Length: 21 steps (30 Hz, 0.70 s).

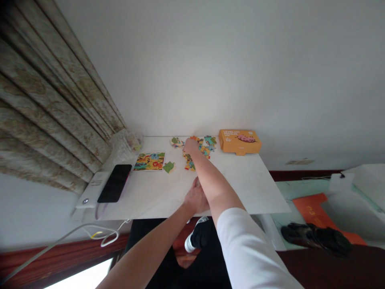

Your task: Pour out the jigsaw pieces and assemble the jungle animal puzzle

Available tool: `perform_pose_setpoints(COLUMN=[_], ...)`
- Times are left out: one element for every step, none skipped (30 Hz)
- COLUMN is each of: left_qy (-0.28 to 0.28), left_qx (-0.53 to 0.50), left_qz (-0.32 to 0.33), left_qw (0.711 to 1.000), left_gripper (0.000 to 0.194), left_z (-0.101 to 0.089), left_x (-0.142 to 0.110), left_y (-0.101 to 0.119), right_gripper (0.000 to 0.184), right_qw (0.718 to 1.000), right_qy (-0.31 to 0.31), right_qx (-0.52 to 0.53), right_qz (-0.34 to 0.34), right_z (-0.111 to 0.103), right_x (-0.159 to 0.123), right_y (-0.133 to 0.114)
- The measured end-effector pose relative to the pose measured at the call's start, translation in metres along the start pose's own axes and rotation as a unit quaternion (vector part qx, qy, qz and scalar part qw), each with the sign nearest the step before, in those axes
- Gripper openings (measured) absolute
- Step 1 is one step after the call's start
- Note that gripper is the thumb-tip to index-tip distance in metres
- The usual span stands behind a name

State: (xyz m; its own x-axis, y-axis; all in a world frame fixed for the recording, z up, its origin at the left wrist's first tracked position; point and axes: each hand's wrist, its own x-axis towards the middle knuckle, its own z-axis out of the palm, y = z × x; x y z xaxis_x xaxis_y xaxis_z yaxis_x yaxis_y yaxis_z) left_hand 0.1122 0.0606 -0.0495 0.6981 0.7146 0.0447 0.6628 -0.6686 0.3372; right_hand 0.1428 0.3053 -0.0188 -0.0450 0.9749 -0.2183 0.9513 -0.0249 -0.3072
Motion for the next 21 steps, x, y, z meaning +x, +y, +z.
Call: perform_pose_setpoints(left_qy=[0.001, 0.002, 0.004, 0.006, 0.009, 0.012, 0.014, 0.016, 0.017, 0.019, 0.022, 0.026, 0.03, 0.033, 0.034, 0.034, 0.033, 0.031, 0.03, 0.03, 0.032], left_qx=[0.0, 0.001, 0.002, 0.004, 0.007, 0.009, 0.009, 0.007, 0.004, 0.001, -0.003, -0.007, -0.011, -0.014, -0.016, -0.016, -0.014, -0.011, -0.007, -0.003, 0.001], left_qz=[-0.001, -0.002, -0.003, -0.005, -0.006, -0.007, -0.007, -0.007, -0.008, -0.008, -0.008, -0.008, -0.007, -0.006, -0.005, -0.006, -0.007, -0.008, -0.009, -0.01, -0.009], left_qw=[1.0, 1.0, 1.0, 1.0, 1.0, 1.0, 1.0, 1.0, 1.0, 1.0, 1.0, 1.0, 0.999, 0.999, 0.999, 0.999, 0.999, 0.999, 0.999, 0.999, 0.999], left_gripper=[0.062, 0.061, 0.061, 0.062, 0.062, 0.063, 0.062, 0.062, 0.06, 0.06, 0.059, 0.059, 0.059, 0.058, 0.058, 0.058, 0.058, 0.058, 0.058, 0.058, 0.057], left_z=[0.0, 0.0, 0.0, 0.0, 0.001, 0.001, 0.002, 0.002, 0.002, 0.002, 0.002, 0.001, 0.001, 0.0, 0.0, 0.001, 0.001, 0.002, 0.003, 0.004, 0.005], left_x=[0.0, 0.0, 0.0, 0.0, 0.0, 0.001, 0.001, 0.001, 0.001, 0.001, 0.001, 0.001, 0.001, 0.0, 0.0, 0.0, 0.0, 0.0, 0.0, 0.0, 0.0], left_y=[0.0, 0.0, 0.001, 0.001, 0.0, 0.0, 0.0, 0.0, 0.0, 0.0, 0.0, 0.0, 0.0, 0.0, 0.0, 0.0, 0.0, -0.001, -0.001, -0.002, -0.002], right_gripper=[0.052, 0.054, 0.058, 0.061, 0.063, 0.063, 0.062, 0.06, 0.056, 0.051, 0.046, 0.042, 0.037, 0.033, 0.029, 0.025, 0.021, 0.018, 0.016, 0.015, 0.016], right_qw=[1.0, 1.0, 1.0, 0.999, 0.998, 0.996, 0.994, 0.99, 0.983, 0.973, 0.958, 0.937, 0.914, 0.888, 0.859, 0.828, 0.796, 0.766, 0.739, 0.718, 0.704], right_qy=[0.001, 0.006, 0.014, 0.025, 0.037, 0.047, 0.056, 0.068, 0.082, 0.101, 0.125, 0.152, 0.177, 0.197, 0.21, 0.216, 0.215, 0.209, 0.202, 0.195, 0.187], right_qx=[0.002, 0.005, 0.01, 0.016, 0.02, 0.029, 0.05, 0.084, 0.131, 0.188, 0.25, 0.311, 0.364, 0.416, 0.467, 0.517, 0.563, 0.604, 0.636, 0.66, 0.674], right_qz=[-0.007, -0.015, -0.024, -0.034, -0.047, -0.064, -0.081, -0.093, -0.096, -0.088, -0.068, -0.041, -0.014, 0.008, 0.026, 0.041, 0.055, 0.071, 0.089, 0.106, 0.126], right_z=[-0.001, -0.001, -0.001, -0.001, 0.0, 0.001, 0.003, 0.003, 0.003, 0.003, 0.001, -0.002, -0.006, -0.011, -0.016, -0.02, -0.024, -0.027, -0.029, -0.03, -0.029], right_x=[0.0, -0.001, -0.002, -0.004, -0.005, -0.007, -0.007, -0.007, -0.007, -0.006, -0.006, -0.005, -0.006, -0.009, -0.012, -0.018, -0.025, -0.033, -0.043, -0.055, -0.068], right_y=[0.001, 0.002, 0.003, 0.004, 0.006, 0.007, 0.009, 0.011, 0.014, 0.017, 0.021, 0.026, 0.031, 0.038, 0.046, 0.056, 0.067, 0.08, 0.095, 0.11, 0.127])
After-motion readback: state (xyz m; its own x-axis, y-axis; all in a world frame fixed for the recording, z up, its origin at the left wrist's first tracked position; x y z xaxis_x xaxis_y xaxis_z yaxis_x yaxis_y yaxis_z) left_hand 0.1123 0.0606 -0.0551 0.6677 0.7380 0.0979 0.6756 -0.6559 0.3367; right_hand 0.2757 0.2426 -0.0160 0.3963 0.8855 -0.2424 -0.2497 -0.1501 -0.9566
